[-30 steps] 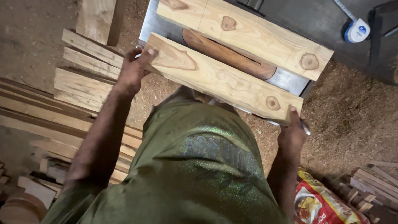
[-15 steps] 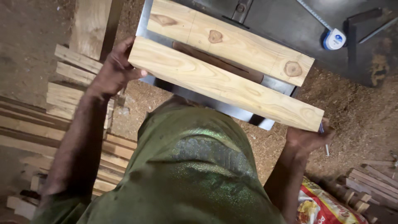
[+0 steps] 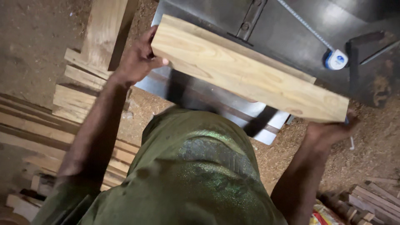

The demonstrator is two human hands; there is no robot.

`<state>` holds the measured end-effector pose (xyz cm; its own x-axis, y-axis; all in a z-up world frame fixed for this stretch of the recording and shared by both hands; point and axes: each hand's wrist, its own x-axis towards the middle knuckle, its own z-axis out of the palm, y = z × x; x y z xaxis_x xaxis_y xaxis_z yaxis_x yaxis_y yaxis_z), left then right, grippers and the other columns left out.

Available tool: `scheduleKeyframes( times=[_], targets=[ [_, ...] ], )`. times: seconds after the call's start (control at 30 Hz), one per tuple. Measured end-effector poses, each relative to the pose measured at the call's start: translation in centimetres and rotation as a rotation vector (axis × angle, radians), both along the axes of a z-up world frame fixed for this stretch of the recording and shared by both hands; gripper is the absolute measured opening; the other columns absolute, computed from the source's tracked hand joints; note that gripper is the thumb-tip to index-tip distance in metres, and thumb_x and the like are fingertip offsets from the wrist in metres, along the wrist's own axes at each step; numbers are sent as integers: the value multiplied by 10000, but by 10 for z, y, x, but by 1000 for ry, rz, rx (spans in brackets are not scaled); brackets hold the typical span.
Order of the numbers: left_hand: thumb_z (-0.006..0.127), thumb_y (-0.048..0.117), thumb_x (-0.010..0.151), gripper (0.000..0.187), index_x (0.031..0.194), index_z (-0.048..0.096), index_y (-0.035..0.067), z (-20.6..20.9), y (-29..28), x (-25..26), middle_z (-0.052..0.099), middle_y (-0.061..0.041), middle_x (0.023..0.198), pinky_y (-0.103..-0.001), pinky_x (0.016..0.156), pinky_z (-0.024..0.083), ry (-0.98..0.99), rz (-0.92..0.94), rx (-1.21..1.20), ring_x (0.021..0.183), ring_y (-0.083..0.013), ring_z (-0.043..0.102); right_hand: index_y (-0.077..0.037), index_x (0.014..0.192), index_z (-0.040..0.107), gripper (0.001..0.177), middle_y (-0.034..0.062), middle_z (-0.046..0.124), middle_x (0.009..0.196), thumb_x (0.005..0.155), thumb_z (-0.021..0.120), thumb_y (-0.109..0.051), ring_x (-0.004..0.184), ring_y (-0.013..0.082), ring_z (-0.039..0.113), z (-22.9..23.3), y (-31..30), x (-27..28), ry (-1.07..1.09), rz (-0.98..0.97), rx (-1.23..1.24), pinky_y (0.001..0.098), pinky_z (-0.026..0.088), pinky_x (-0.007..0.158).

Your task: The person measures and marks wooden planks on a table saw surface using a tape measure, a square, and a marker. They align the tools to draw straight lines on the wood, preparing it for cutting.

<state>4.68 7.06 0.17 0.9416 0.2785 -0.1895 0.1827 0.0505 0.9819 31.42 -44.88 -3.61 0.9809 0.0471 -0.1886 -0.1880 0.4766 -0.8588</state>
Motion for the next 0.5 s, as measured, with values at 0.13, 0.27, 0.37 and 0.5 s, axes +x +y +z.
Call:
scheduleKeyframes(
  times=[0.13,0.27,0.37,0.5],
  targets=[
    [740,-40,919,815,1619,336,63,-17,24,45,627,-136,1481,-403,1173,466,-37,-1,31,1410,-241,588,-27,1178,627,498,182,655,1159,948,443,-428,1208,344,685,1,23,60,85,24,151,545,611,1052],
    [722,-98,927,826,1630,311,44,-30,44,94,574,-111,1549,-393,1232,453,-127,6,6,1468,-220,526,-59,1114,576,396,172,622,1174,1008,465,-424,1263,340,652,-4,41,104,49,-38,127,558,615,1098],
    [759,-109,968,796,1635,346,27,-34,49,111,575,-142,1555,-422,1238,434,-116,-14,183,1491,-268,502,-50,1198,585,800,226,638,1187,912,280,-733,1313,374,680,-23,43,115,73,-1,-22,539,569,1074],
    [698,14,910,783,1585,307,95,-34,48,118,585,-65,1425,-446,833,614,186,67,-107,1313,-269,601,-11,1424,560,727,210,613,1409,974,466,-575,1362,357,614,-59,34,122,41,108,-83,499,507,1133]
  ],
)
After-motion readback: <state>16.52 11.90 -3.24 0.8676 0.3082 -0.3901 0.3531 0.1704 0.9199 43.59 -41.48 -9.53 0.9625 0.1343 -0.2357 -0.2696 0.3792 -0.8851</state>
